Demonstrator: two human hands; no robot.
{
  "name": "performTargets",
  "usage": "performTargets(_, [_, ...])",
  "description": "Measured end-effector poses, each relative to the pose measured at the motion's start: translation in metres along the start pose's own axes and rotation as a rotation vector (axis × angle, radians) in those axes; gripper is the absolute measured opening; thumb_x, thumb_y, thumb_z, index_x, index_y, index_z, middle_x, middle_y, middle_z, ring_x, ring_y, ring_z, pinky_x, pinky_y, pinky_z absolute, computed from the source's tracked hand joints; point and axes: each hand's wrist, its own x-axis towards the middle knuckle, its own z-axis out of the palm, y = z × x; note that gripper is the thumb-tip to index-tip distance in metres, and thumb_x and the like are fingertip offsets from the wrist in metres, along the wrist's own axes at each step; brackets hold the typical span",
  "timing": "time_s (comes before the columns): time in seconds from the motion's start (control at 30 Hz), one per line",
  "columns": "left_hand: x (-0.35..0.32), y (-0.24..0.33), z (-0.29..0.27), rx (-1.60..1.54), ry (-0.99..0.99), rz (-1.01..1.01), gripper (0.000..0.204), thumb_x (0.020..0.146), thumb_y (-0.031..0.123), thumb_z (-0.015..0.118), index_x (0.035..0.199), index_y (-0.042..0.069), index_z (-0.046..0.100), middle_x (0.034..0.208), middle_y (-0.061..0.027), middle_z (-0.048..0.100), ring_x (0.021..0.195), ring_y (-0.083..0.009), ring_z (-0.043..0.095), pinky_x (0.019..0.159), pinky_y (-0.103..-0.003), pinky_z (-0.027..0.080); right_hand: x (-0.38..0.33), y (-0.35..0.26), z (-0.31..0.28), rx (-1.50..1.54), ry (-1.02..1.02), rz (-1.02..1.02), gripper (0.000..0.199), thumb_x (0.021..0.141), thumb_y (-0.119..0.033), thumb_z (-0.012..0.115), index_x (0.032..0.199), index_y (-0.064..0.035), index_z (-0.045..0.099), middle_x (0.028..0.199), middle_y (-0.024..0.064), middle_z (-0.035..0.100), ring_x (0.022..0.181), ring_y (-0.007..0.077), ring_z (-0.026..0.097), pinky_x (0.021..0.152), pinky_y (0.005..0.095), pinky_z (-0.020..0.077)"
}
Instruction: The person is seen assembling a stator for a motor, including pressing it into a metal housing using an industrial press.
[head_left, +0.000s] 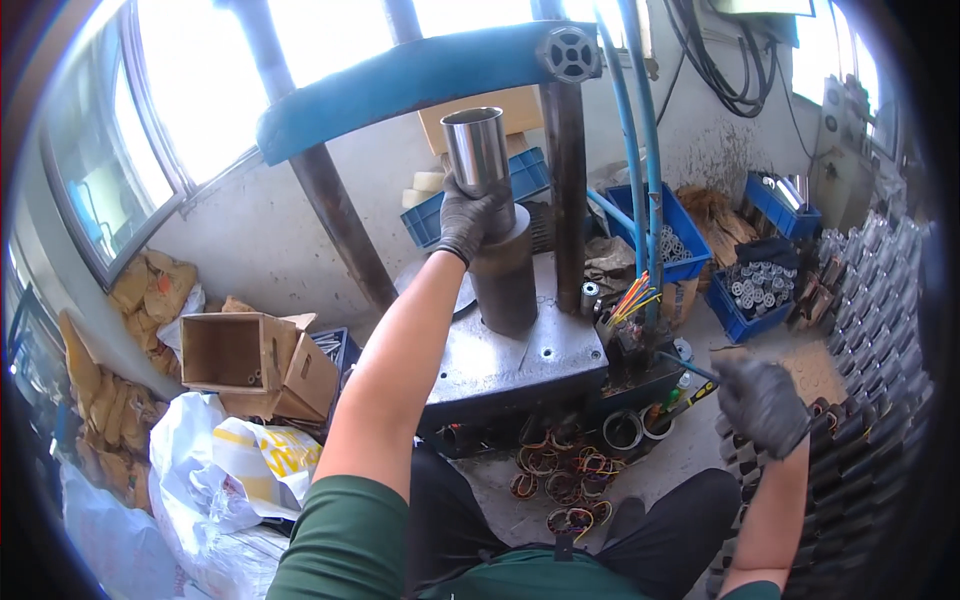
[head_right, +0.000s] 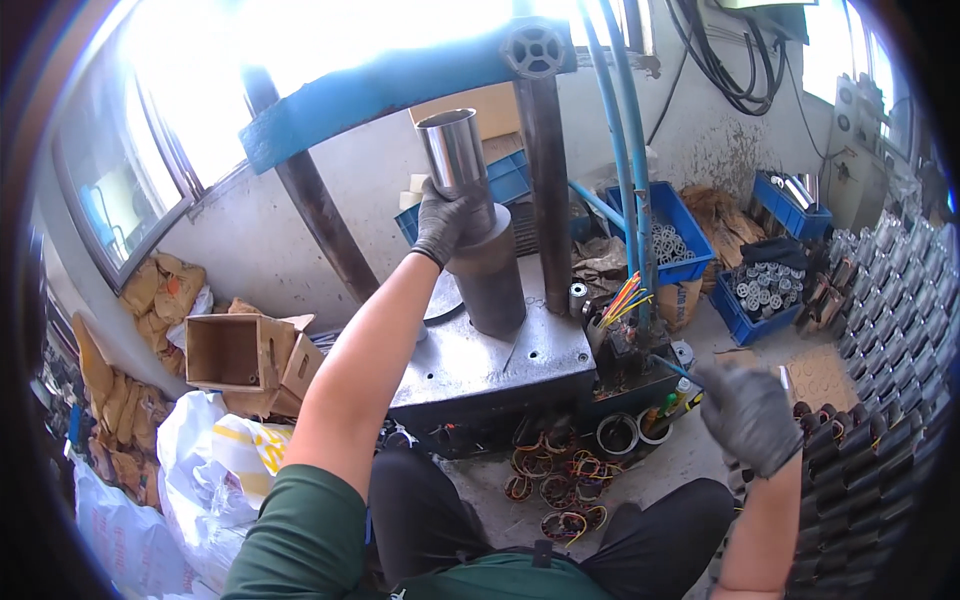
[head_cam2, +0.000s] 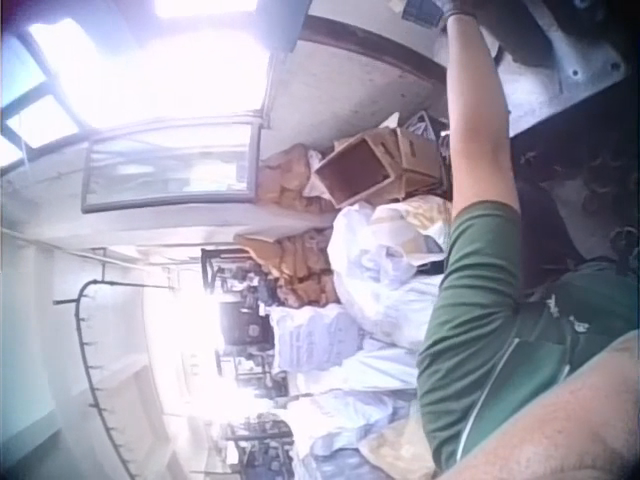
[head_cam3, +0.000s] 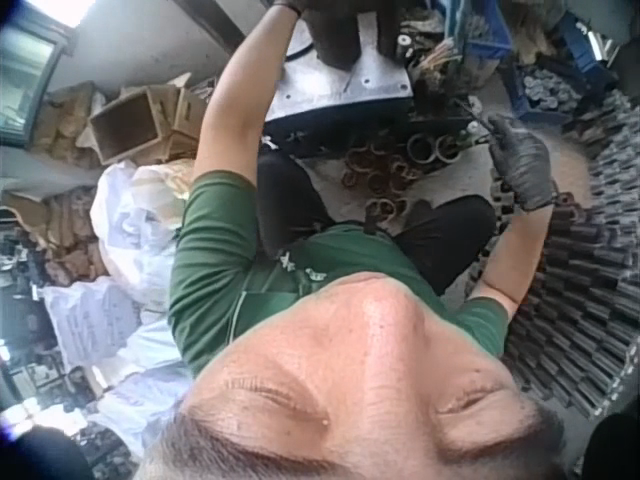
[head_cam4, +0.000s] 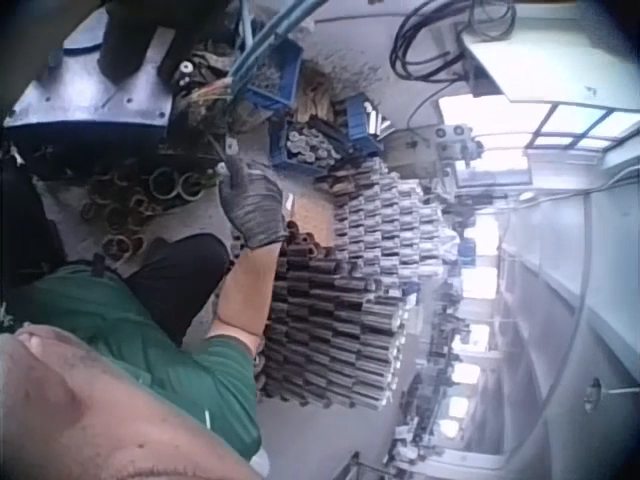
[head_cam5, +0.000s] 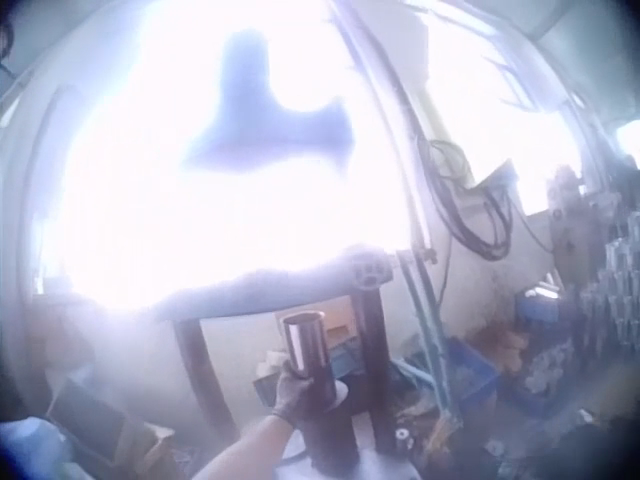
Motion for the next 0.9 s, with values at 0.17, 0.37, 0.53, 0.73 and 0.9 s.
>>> performTargets(0.17, [-0.003, -0.001, -0.004, -0.1, -0.023, -0.062, 0.086, 0.076, 0.031, 0.101, 0.14, 0.001, 0.053, 0.127, -0.0164, 0.073, 0.112, -0.0241, 0.072, 0.099, -0.038, 0.06, -0.049, 0.003, 0.013, -0.026, -0.296, -0.158, 0.02, 0.09, -0.023, 0.071, 0.104, -0.0108, 0.078, 0.085, 0.0174, 0.075, 0.082, 0.0394, 0.076, 0.077, 0.0519, 0.0607])
performTargets(0.37, [-0.005, 0.001, -0.006, -0.21, 0.003, -0.039, 0.093, 0.068, 0.035, 0.106, 0.137, 0.0, 0.053, 0.125, -0.0185, 0.075, 0.114, -0.028, 0.073, 0.103, -0.04, 0.057, -0.085, 0.001, 0.044, -0.035, -0.352, -0.112, 0.018, 0.088, -0.027, 0.073, 0.086, -0.0089, 0.074, 0.081, 0.0188, 0.074, 0.079, 0.0419, 0.074, 0.072, 0.0532, 0.0597])
performTargets(0.53, [-0.005, -0.002, -0.005, -0.24, -0.032, -0.05, 0.094, 0.069, 0.034, 0.104, 0.14, 0.0, 0.053, 0.127, -0.0185, 0.074, 0.116, -0.0293, 0.072, 0.105, -0.04, 0.057, -0.091, -0.005, 0.052, -0.033, -0.305, -0.061, 0.019, 0.086, -0.027, 0.076, 0.082, -0.0087, 0.072, 0.077, 0.0184, 0.071, 0.075, 0.0419, 0.072, 0.069, 0.0527, 0.0584])
performTargets(0.73, [-0.006, 0.002, -0.009, -0.153, -0.031, -0.048, 0.103, 0.064, 0.037, 0.105, 0.146, 0.002, 0.053, 0.131, -0.0198, 0.073, 0.121, -0.0311, 0.071, 0.109, -0.041, 0.055, -0.087, -0.012, 0.05, -0.017, -0.266, -0.048, 0.019, 0.085, -0.025, 0.079, 0.08, -0.0082, 0.072, 0.079, 0.0179, 0.07, 0.075, 0.0415, 0.071, 0.068, 0.0523, 0.0571])
performTargets(0.9, [-0.007, 0.001, -0.011, -0.074, -0.015, -0.012, 0.1, 0.067, 0.046, 0.102, 0.142, -0.001, 0.056, 0.128, -0.0204, 0.075, 0.119, -0.0311, 0.073, 0.108, -0.04, 0.056, -0.086, -0.014, 0.048, -0.058, -0.304, -0.025, 0.02, 0.085, -0.025, 0.08, 0.081, -0.0073, 0.072, 0.078, 0.0182, 0.07, 0.075, 0.0419, 0.071, 0.068, 0.0523, 0.0568])
